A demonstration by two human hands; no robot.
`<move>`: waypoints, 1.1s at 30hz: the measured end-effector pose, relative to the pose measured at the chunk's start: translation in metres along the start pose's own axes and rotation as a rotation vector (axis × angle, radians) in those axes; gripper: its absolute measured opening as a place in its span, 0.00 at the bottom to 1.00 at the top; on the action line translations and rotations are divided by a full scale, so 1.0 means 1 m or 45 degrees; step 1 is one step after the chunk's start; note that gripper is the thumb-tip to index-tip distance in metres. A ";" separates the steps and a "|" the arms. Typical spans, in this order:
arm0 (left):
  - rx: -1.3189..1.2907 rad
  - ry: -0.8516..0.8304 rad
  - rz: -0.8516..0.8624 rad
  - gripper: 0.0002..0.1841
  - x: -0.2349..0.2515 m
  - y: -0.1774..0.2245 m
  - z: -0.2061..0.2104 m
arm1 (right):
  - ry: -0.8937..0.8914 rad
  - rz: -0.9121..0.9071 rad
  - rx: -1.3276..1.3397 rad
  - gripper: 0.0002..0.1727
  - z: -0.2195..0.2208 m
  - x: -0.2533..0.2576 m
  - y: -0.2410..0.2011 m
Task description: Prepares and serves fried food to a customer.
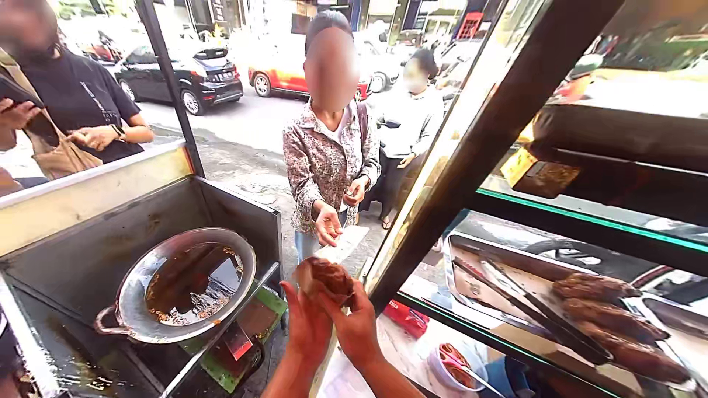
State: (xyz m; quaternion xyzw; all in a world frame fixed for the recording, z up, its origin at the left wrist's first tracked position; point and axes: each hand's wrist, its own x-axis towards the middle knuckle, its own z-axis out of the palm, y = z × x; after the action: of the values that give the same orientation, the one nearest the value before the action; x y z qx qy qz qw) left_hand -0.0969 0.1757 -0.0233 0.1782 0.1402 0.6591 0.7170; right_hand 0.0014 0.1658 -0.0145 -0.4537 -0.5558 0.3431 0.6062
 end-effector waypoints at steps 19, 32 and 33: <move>0.293 0.431 -0.233 0.22 0.014 -0.011 -0.006 | 0.426 0.099 -0.023 0.28 0.015 0.047 -0.012; 0.504 0.490 -0.397 0.18 -0.019 -0.044 -0.037 | 0.344 0.237 -0.285 0.28 0.017 0.068 -0.004; 0.518 0.487 -0.425 0.18 -0.024 -0.048 -0.036 | 0.319 0.266 -0.282 0.28 0.013 0.070 -0.006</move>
State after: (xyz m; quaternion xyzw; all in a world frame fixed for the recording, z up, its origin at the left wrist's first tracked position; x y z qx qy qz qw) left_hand -0.0720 0.1514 -0.0773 0.1653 0.4285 0.5123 0.7257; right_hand -0.0014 0.2303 0.0166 -0.6121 -0.4602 0.2818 0.5781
